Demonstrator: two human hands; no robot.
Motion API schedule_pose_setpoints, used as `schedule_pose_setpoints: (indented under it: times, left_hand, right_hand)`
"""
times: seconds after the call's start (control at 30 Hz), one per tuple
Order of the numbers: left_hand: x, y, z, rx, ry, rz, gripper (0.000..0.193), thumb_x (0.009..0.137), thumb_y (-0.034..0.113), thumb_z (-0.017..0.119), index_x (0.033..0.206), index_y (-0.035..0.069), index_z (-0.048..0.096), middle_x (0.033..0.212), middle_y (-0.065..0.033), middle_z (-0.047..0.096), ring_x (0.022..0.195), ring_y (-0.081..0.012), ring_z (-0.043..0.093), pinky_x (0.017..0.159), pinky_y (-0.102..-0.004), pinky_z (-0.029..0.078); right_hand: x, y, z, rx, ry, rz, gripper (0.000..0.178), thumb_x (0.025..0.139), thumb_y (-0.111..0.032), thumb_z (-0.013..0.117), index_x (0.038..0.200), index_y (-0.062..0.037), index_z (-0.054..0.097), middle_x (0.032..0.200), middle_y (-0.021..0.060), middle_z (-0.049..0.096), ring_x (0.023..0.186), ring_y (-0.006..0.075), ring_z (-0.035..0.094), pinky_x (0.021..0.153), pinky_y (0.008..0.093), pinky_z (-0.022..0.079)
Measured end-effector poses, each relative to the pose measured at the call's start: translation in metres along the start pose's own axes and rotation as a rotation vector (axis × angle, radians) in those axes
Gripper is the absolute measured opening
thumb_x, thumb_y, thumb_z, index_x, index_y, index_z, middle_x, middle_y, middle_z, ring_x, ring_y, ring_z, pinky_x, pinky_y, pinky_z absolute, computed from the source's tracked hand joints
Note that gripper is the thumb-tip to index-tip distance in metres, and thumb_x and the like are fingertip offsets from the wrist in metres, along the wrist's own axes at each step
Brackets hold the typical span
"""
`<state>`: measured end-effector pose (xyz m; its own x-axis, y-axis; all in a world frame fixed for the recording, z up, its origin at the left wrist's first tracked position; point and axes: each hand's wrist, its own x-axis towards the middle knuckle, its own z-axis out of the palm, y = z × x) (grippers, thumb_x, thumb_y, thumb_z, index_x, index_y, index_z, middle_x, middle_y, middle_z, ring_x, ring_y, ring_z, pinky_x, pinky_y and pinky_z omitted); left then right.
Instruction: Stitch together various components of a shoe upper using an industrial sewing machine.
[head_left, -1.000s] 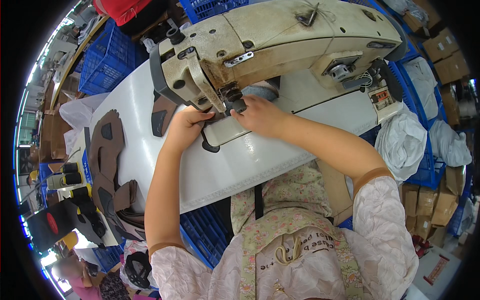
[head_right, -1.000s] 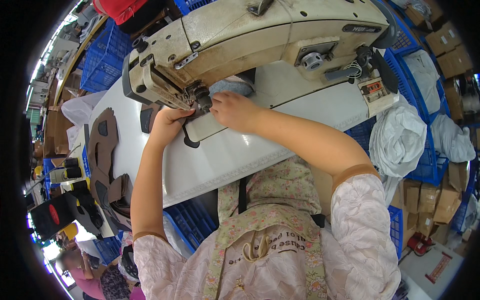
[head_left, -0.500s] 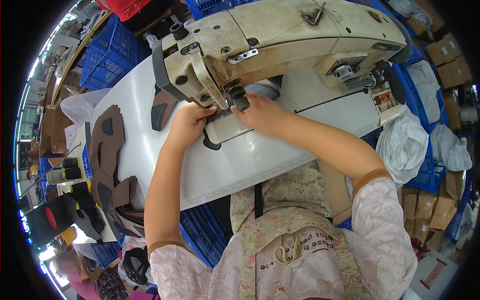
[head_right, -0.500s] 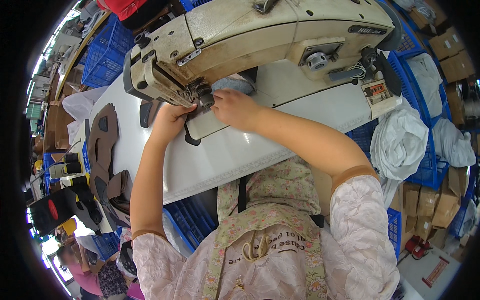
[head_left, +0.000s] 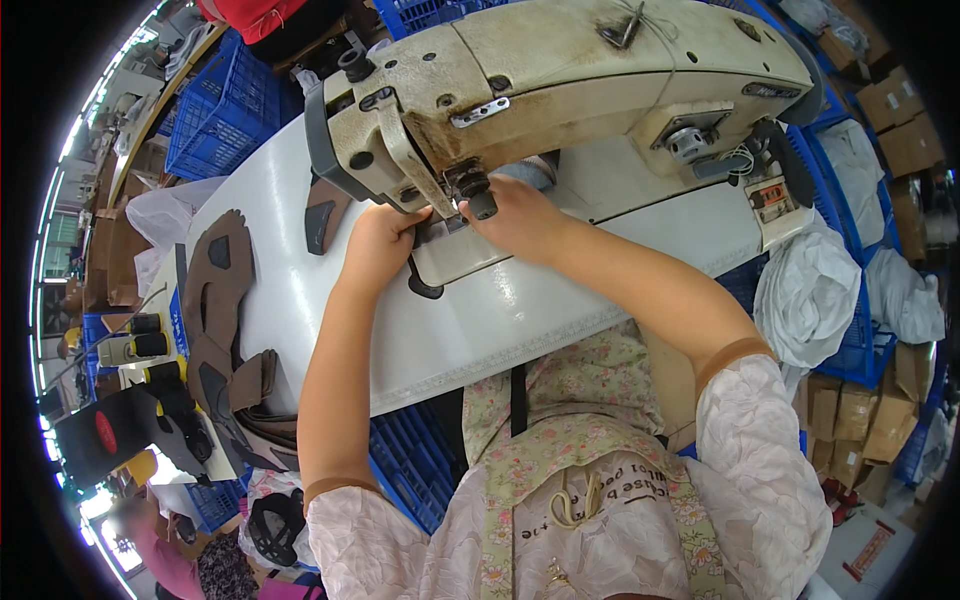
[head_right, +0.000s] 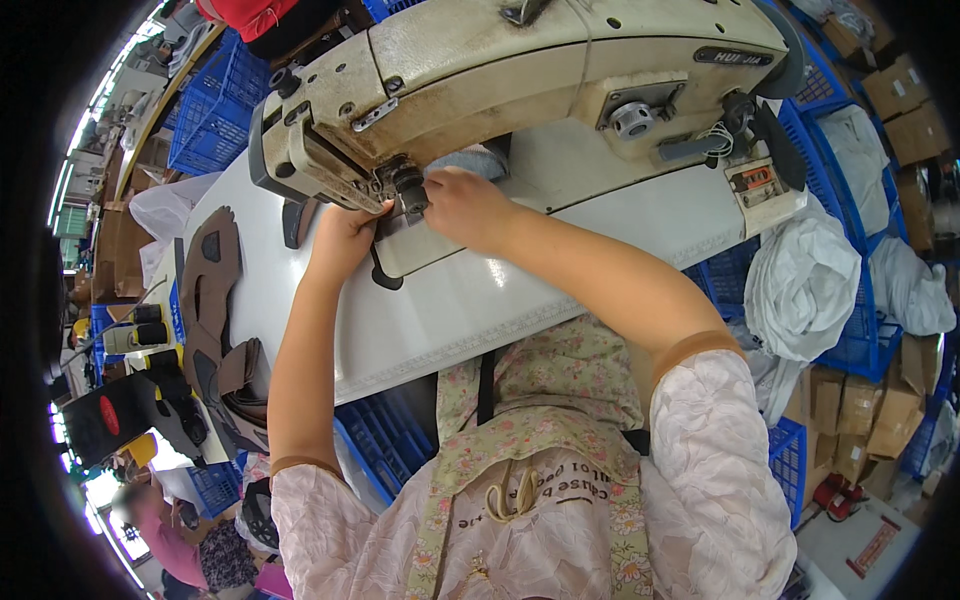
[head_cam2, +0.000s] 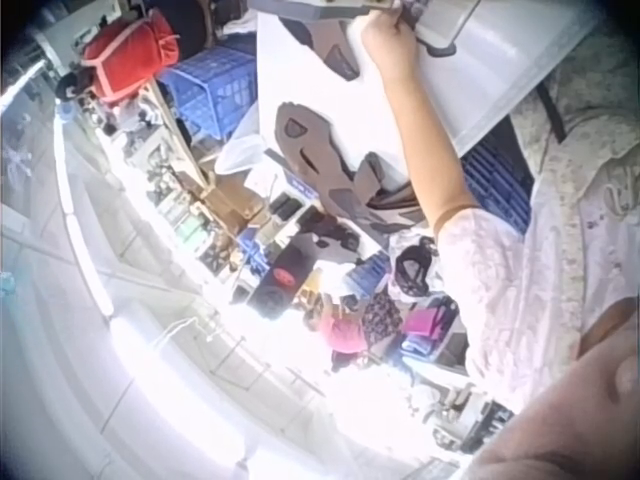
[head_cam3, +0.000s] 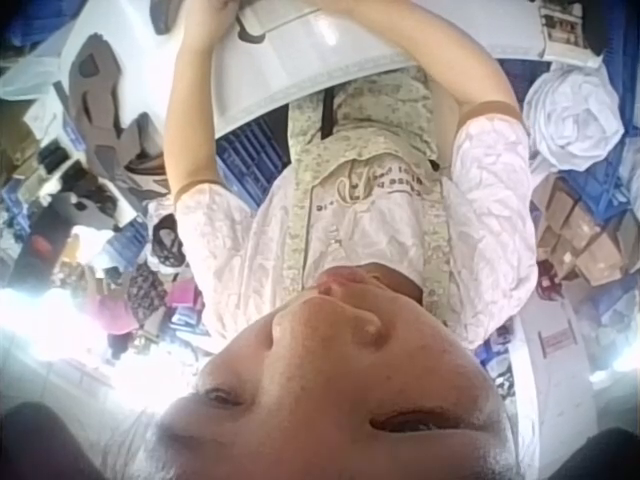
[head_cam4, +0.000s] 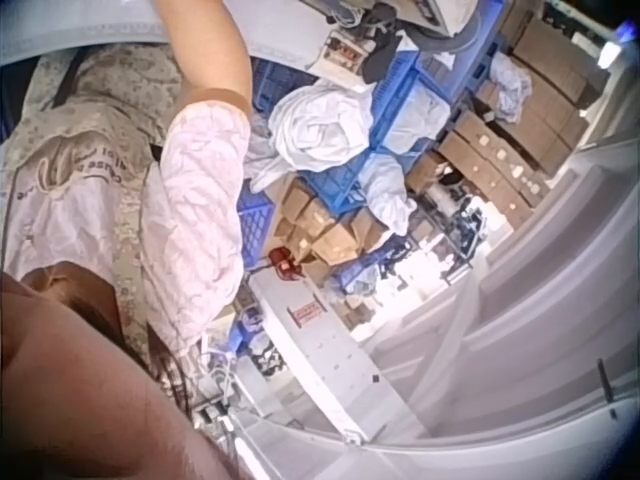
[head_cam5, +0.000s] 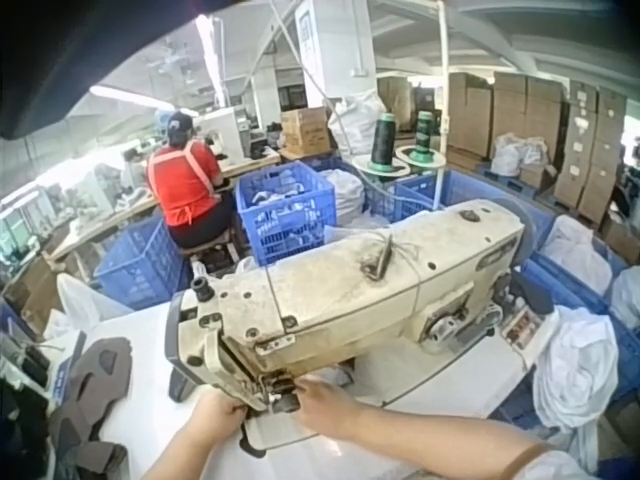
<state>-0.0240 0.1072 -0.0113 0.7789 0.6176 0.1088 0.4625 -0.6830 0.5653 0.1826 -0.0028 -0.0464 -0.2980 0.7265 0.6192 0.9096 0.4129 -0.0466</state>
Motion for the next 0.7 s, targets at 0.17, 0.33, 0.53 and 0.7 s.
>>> schedule_pose_setpoints:
  times: [0.17,0.33,0.53,0.7]
  left_hand:
    - [0.0006,-0.0045,0.005,-0.049,0.121,0.063,0.035,0.074,-0.008,0.059,0.101,0.007,0.075,0.091,-0.0186,0.07,0.084,-0.0351,0.067,0.074,-0.0374,0.052]
    - [0.002,-0.0017,0.0052,-0.055,0.123,0.041,0.035,0.074,-0.009,0.059,0.1,0.007,0.075,0.091,-0.0182,0.07,0.085,-0.0345,0.068,0.075,-0.0372,0.052]
    - [0.0016,-0.0065,0.0057,-0.038,0.133,0.058,0.037,0.073,-0.009,0.058,0.1,0.008,0.075,0.092,-0.0175,0.071,0.087,-0.0338,0.068,0.076,-0.0371,0.052]
    - [0.0021,-0.0069,0.0053,-0.032,0.115,0.042,0.036,0.073,-0.009,0.058,0.1,0.008,0.075,0.092,-0.0167,0.071,0.086,-0.0335,0.068,0.076,-0.0369,0.052]
  right_hand:
    - [0.0015,0.0012,0.0029,0.006,0.024,0.002,0.006,0.067,-0.016,0.064,0.064,-0.0105,0.065,0.084,0.0043,0.06,0.096,0.0224,0.056,0.084,0.0346,0.05]
    - [0.0031,0.0024,-0.0003,-0.01,-0.022,0.018,0.005,0.067,-0.018,0.065,0.065,-0.0128,0.067,0.085,0.0033,0.059,0.098,0.0219,0.055,0.085,0.0345,0.05]
    - [0.0073,0.0026,-0.0038,0.264,-0.102,0.186,0.025,0.093,-0.025,0.057,0.101,-0.0019,0.06,0.093,0.02,0.062,0.094,0.0384,0.059,0.084,0.0471,0.048]
    - [0.0076,0.0038,-0.0031,0.272,-0.142,0.206,0.024,0.092,-0.025,0.058,0.099,-0.0025,0.061,0.093,0.0193,0.062,0.095,0.0376,0.059,0.085,0.0463,0.048]
